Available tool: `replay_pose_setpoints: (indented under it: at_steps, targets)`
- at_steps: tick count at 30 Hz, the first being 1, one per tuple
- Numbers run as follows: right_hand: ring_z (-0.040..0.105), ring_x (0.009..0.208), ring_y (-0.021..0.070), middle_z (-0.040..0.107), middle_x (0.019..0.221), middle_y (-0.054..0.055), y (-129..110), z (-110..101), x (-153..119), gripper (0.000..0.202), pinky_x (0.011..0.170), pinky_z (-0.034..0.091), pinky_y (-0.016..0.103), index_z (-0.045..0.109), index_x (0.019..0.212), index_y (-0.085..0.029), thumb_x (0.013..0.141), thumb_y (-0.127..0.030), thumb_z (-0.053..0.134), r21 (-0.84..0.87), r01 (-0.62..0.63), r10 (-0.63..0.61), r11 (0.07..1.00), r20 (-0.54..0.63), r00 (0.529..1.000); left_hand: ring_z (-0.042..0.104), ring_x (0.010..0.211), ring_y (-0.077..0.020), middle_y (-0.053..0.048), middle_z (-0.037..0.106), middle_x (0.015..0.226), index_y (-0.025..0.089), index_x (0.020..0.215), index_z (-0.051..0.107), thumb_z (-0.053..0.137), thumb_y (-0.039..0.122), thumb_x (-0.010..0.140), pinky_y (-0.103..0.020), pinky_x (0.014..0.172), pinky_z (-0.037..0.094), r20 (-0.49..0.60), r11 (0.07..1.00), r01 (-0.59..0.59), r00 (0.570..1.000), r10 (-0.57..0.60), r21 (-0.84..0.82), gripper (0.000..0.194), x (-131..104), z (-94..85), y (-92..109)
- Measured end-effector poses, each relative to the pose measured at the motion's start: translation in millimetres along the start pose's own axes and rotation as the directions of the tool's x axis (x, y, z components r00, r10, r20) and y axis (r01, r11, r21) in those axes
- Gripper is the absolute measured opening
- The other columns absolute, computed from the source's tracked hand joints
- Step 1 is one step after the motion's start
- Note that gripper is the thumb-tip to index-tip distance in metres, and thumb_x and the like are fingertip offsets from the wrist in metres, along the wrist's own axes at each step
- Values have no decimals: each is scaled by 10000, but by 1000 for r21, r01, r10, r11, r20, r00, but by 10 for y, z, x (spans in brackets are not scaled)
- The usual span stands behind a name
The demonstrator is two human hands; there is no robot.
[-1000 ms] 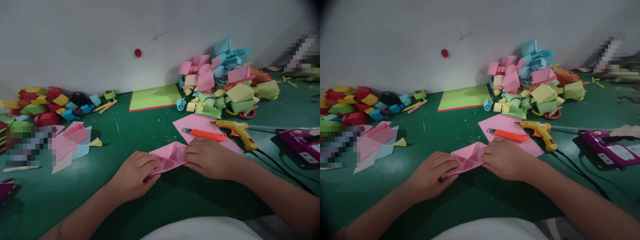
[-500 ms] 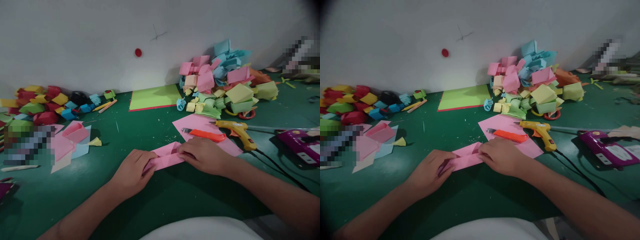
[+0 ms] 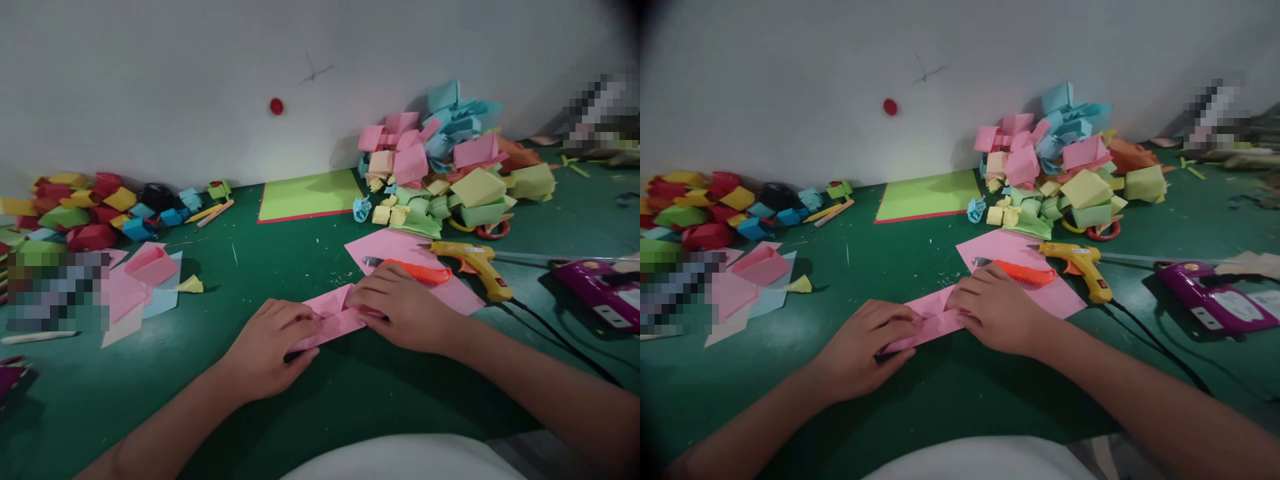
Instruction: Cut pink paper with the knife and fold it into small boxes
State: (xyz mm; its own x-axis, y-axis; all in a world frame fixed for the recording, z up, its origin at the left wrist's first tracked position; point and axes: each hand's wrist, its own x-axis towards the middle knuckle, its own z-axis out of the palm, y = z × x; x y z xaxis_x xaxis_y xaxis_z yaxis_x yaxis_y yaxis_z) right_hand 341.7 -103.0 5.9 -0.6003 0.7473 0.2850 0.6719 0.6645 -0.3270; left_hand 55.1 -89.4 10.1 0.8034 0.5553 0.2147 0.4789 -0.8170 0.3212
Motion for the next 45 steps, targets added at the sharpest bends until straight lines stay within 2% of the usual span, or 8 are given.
replay_pose_setpoints:
  at_steps: [7,14,20,24,30,37,42,45]
  targets:
    - [612,1058,234,731,1115,59,-37,33,-4,156,969,402,444,694,1041,-197,999,-210,545,-33,165,-167,986,-50,985,632,1028,-220,-74,683,1173,207,1142,648,536,238,987,-394,890,480,-40,996,15,999,-12,82,194,20,34,-30]
    - [635,1080,243,735,1168,83,-7,63,-11,211,960,434,444,698,1127,-191,1000,-190,530,-71,137,-138,988,-2,990,643,1045,-225,-71,698,1142,218,1101,679,518,205,1000,-402,889,491,-63,980,-54,996,68,194,190,15,58,-38]
    - [640,1087,244,724,1206,100,-31,40,10,247,944,449,445,695,1147,-186,1013,-190,487,-64,109,-105,992,61,993,663,1108,-206,-65,725,1188,214,1206,665,462,156,1014,-389,958,515,-50,976,-145,987,155,165,286,35,58,-59]
    - [637,1085,256,722,1195,110,-33,51,10,250,944,455,463,695,1137,-169,1020,-198,476,-92,106,-101,990,59,993,677,1122,-219,-74,731,1219,176,1227,666,439,117,1005,-408,998,532,-56,953,-188,977,207,238,323,35,66,-69]
    - [625,1116,267,710,1227,129,-13,103,-17,261,955,482,459,687,1170,-157,1004,-178,487,-122,141,-135,982,59,989,651,1220,-219,-68,667,1359,154,1335,606,366,-3,936,-393,1030,547,42,904,-273,960,275,329,492,-4,110,-98]
    - [623,1167,256,720,1239,127,-32,135,-29,311,1034,490,449,694,1208,-139,979,-115,484,-145,207,-206,968,20,978,577,1328,-238,-100,575,1463,160,1454,504,384,-6,864,-431,1096,500,134,927,-217,974,183,307,625,-42,92,-26]
    - [642,1175,262,722,1250,140,-45,114,-28,365,1040,504,466,683,1256,-116,957,-81,478,-120,240,-238,963,33,971,484,1414,-263,-122,473,1548,149,1508,432,431,192,975,-450,1176,406,181,957,-145,978,101,250,534,-73,60,93]
    - [620,1240,259,688,1321,139,-67,118,-26,451,1066,489,478,639,1337,-119,927,-43,468,-77,262,-257,962,77,963,412,1463,-277,-128,379,1607,165,1553,353,469,313,998,-447,1212,345,204,971,-102,977,57,216,586,-95,46,147]
